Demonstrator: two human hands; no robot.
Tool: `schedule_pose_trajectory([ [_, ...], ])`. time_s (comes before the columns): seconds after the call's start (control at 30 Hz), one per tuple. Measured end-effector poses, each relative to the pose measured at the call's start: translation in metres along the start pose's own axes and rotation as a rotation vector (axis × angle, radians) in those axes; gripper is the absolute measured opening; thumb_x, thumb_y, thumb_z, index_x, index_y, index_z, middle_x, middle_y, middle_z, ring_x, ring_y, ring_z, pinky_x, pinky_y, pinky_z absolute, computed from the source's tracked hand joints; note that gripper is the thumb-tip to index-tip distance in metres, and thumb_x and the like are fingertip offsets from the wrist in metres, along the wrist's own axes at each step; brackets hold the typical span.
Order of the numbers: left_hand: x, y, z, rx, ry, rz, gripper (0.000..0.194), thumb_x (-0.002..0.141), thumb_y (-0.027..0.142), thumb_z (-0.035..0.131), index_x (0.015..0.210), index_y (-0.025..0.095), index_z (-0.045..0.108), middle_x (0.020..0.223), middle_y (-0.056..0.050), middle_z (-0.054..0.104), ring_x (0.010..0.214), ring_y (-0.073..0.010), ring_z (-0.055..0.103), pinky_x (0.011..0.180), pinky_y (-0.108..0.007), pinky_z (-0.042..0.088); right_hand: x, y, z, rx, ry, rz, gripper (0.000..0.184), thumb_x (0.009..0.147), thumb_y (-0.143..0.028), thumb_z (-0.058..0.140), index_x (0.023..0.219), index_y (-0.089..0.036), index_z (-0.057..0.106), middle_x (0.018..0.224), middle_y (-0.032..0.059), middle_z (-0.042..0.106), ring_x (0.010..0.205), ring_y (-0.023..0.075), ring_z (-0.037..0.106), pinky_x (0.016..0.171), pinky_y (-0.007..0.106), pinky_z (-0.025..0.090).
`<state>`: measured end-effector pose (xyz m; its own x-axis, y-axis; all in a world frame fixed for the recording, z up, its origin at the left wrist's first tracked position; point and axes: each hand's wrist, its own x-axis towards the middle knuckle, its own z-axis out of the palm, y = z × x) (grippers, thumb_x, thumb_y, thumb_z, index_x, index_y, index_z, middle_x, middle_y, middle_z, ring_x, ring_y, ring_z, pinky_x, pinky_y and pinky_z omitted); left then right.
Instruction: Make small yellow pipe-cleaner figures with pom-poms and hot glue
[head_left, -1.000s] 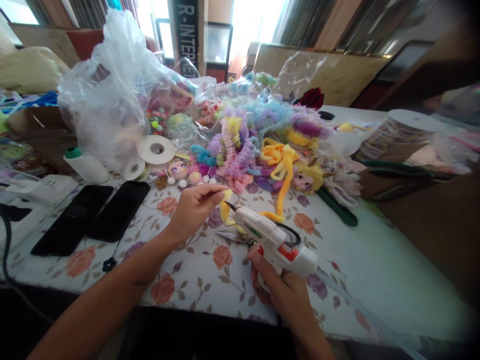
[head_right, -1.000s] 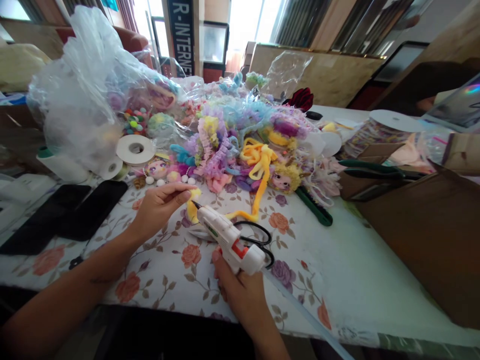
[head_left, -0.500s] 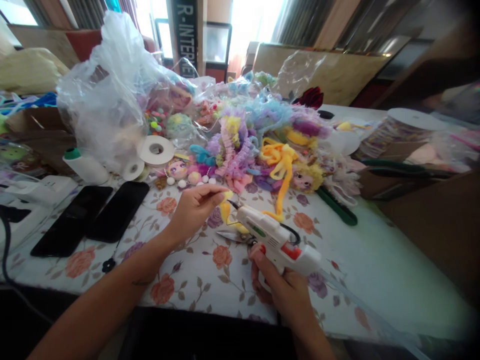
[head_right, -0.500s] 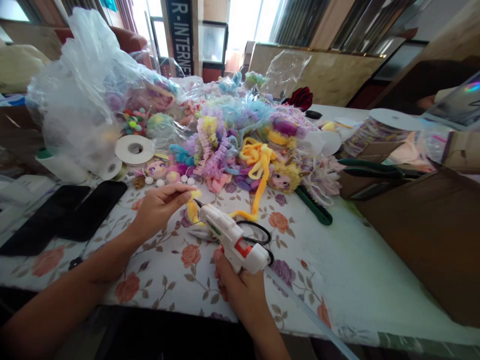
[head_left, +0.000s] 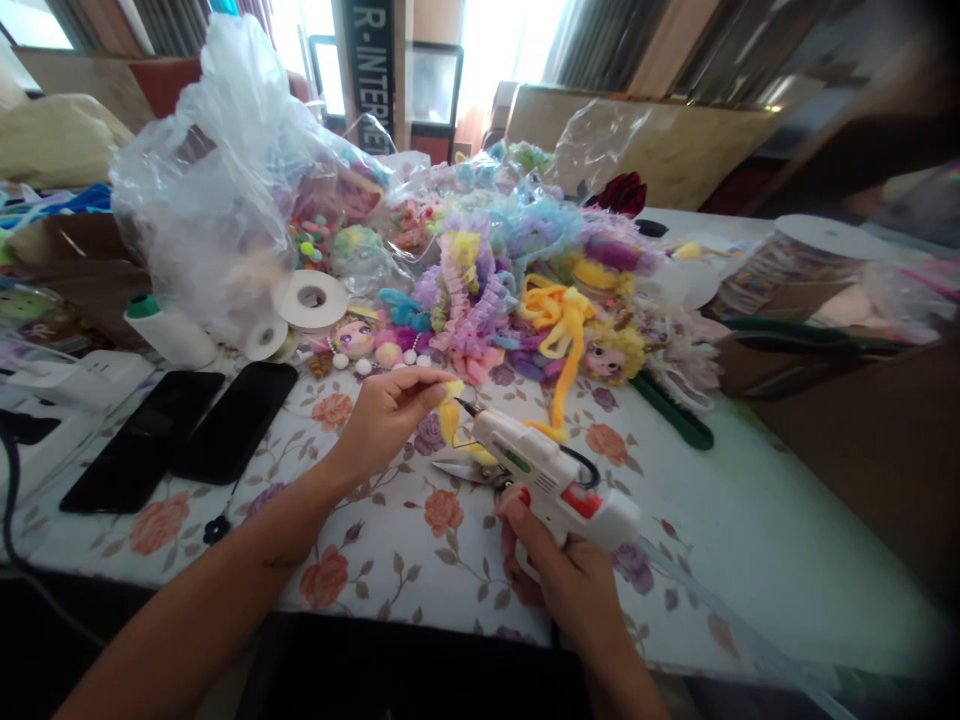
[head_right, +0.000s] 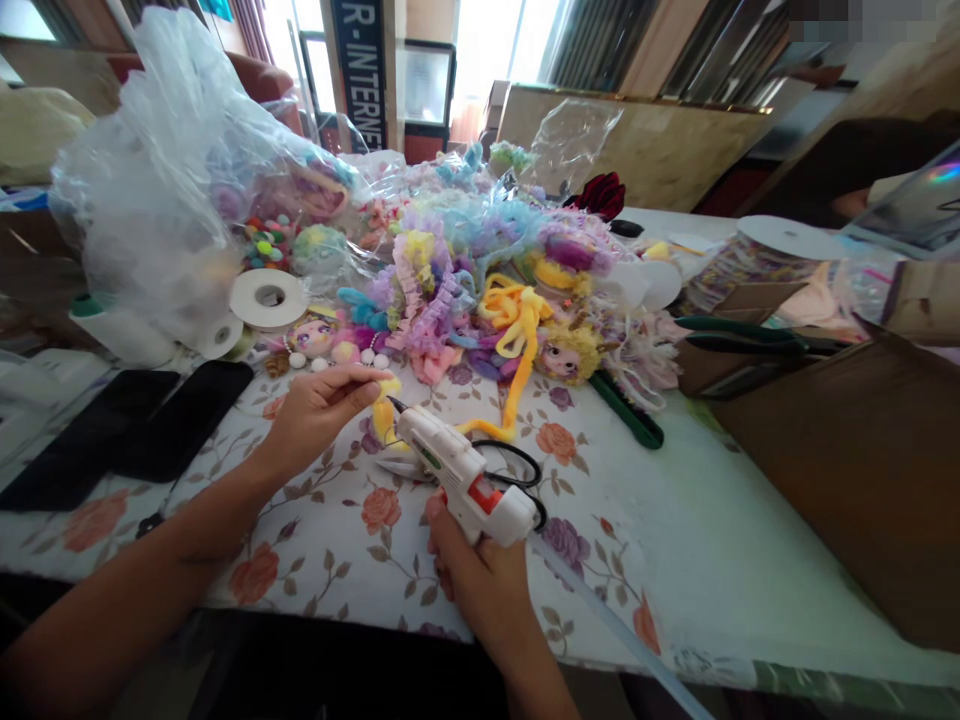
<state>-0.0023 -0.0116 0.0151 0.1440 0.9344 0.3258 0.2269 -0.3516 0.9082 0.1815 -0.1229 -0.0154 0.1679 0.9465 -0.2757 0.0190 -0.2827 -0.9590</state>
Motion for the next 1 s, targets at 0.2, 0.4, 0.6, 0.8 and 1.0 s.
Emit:
schedule_pose_trajectory([
  [0.2,0.001,-0.002,-0.001,-0.047,0.013,-0.039,0.022,0.084,0.034,0.067,0.096,0.018,0.077,0.088,-0.005,0.076,0.080,-0.0181,0.066,0.071,-0.027,0.052,-0.001,0.001,-0.003,-0.122,-0.010,0.011,0.042,0.080,-0.058,0.062,0.070,-0.018,0.059,0.047,-0.0011,0.053,0.035,0.0095,0.045,0.034,0.021,0.033],
  [0.4,0.002,-0.008,0.000,-0.173,0.001,-0.093,0.022,0.083,0.035,0.069,0.097,0.020,0.077,0.095,-0.005,0.077,0.089,-0.0203,0.067,0.080,-0.030,0.052,-0.002,-0.003,0.000,-0.001,0.002,-0.002,0.039,0.078,-0.057,0.065,0.077,-0.019,0.058,0.052,-0.0030,0.053,0.036,0.0085,0.044,0.032,0.020,0.033],
  [0.6,0.002,-0.009,-0.001,-0.161,-0.005,-0.108,0.023,0.082,0.037,0.070,0.096,0.021,0.077,0.095,-0.005,0.077,0.089,-0.0199,0.067,0.080,-0.030,0.052,0.000,0.001,-0.001,-0.031,-0.009,0.005,0.039,0.079,-0.057,0.064,0.073,-0.019,0.059,0.049,-0.0020,0.053,0.036,0.0094,0.044,0.033,0.021,0.033],
  [0.8,0.003,-0.014,0.000,-0.248,-0.004,-0.124,0.024,0.082,0.039,0.070,0.098,0.021,0.077,0.098,-0.005,0.076,0.094,-0.0204,0.067,0.086,-0.031,0.051,0.000,0.001,-0.002,-0.029,-0.006,-0.003,0.039,0.079,-0.058,0.064,0.076,-0.019,0.058,0.050,-0.0025,0.054,0.035,0.0092,0.044,0.032,0.020,0.034],
  [1.0,0.001,-0.010,-0.001,-0.168,-0.042,-0.121,0.025,0.083,0.038,0.069,0.098,0.020,0.077,0.093,-0.005,0.075,0.084,-0.0179,0.065,0.075,-0.027,0.051,0.000,-0.003,0.000,0.005,-0.008,0.000,0.040,0.078,-0.058,0.065,0.078,-0.019,0.057,0.053,-0.0029,0.054,0.037,0.0095,0.045,0.032,0.020,0.034],
])
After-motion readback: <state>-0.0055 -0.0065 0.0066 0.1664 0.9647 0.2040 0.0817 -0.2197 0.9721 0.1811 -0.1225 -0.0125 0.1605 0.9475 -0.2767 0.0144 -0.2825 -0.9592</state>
